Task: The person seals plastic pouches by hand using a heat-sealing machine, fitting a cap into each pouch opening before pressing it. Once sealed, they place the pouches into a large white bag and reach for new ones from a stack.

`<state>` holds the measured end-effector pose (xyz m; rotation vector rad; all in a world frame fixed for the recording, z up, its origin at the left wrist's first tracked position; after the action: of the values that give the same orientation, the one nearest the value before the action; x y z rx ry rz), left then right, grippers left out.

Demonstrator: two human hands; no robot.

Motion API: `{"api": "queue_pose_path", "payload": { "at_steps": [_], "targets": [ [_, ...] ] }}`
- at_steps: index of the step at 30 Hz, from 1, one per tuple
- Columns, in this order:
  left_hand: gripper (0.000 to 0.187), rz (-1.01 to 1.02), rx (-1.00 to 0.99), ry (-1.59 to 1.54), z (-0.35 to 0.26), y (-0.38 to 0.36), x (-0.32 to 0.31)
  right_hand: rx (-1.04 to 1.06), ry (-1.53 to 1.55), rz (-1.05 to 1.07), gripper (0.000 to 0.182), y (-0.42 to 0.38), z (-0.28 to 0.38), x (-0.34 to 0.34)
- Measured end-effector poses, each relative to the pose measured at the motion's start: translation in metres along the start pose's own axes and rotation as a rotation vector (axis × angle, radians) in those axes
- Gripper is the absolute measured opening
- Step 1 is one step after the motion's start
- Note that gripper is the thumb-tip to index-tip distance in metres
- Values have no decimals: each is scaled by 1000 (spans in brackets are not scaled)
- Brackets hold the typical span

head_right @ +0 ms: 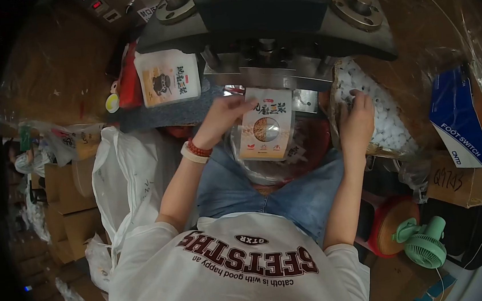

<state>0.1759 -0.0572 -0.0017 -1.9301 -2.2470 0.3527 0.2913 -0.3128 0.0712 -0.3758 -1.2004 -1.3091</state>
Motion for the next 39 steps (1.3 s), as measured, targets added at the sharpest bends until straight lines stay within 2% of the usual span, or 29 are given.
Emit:
{"api": "queue_pose_path", "payload": {
  "at_steps": [1, 3, 4, 6, 8, 9, 10, 12, 13, 14, 15, 16, 17, 19, 20, 21, 23, 25, 27, 30, 32, 33, 35, 36, 37, 38, 39],
  "targets": [
    [43, -194, -149, 266, -14, -2, 35, 1, 2, 0, 25, 3, 3, 2],
    [57, -721, -547, 1067, -67, -45, 80, 200, 84, 40, 25, 3, 25, 0],
    [57, -715, -549, 1069, -59, -53, 92, 194, 84, 38, 25, 6, 24, 0],
    [65, -683, -271, 1563, -22, -61, 101, 114, 97, 190, 25, 11, 15, -14],
    [62, -416, -346, 1460, -10, -79, 86, 107, 110, 105, 24, 10, 16, -3],
    [57, -377, -437, 1411, -11, -90, 78, 100, 122, 31, 23, 9, 16, 6],
    [57, -379, -429, 1406, -8, -95, 80, 103, 120, 39, 23, 7, 18, 7],
    [51, -419, -437, 1189, -7, -111, 92, 17, 258, -58, 19, 2, 12, 20],
    [42, -532, -485, 1014, -22, -119, 93, 23, 258, -57, 19, -1, 21, 27],
    [42, -538, -486, 1012, -29, -121, 85, -49, 589, -57, 21, -9, 23, 32],
    [40, -541, -448, 840, -30, -122, 86, -125, 918, -58, 23, -18, 28, 34],
    [38, -533, -408, 669, -28, -123, 85, -40, 1198, 10, 25, -27, 57, 37],
    [38, -523, -412, 666, -33, -123, 74, 48, 1472, 78, 27, -38, 87, 39],
    [38, -489, -660, 706, -58, -133, 42, 112, 1603, 266, 34, -60, 131, 29],
    [37, -469, -745, 794, -67, -137, 29, 173, 1538, 317, 36, -66, 141, 24],
    [37, -467, -749, 790, -72, -139, 23, 238, 1473, 370, 38, -70, 150, 19],
    [37, -451, -775, 851, -83, -144, 8, 218, 1512, 348, 33, -71, 154, 25],
    [37, -438, -785, 859, -90, -147, 2, 362, 1372, 193, 25, -74, 154, 41],
    [37, -413, -792, 865, -94, -147, -6, 498, 1042, 184, 24, -75, 168, 36],
    [35, -342, -812, 964, -99, -144, -20, 619, 951, 165, 25, -76, 173, 45],
    [26, -130, -852, 717, -99, -142, -29, 670, 941, 169, 25, -75, 171, 50],
    [26, -126, -850, 716, -97, -139, -31, 660, 924, 175, 29, -74, 168, 48],
    [18, -19, -679, 556, -74, -116, -36, 642, 905, 181, 33, -72, 164, 44],
    [18, -16, -678, 554, -65, -106, -39, 376, 924, 260, 39, -61, 149, 24],
    [19, 40, -443, 391, -32, -79, -36, 110, 933, 335, 45, -57, 130, 3],
    [21, 93, -210, 228, 2, -57, -37, 116, 908, 270, 54, -54, 121, 3],
    [24, 91, -127, 80, 20, -44, -40, 56, 893, 209, 51, -49, 107, 12]
  ]
}}
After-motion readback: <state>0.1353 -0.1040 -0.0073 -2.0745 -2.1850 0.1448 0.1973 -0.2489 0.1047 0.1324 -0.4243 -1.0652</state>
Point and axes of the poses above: each hand's wrist, its own y-axis towards the middle knuckle, its own x-axis out of the back of the hand, z = x × y, the point moved 10 cm from there along y, towards the middle knuckle, and after that the axes turned 4 degrees about z, right-handed, at the moved point
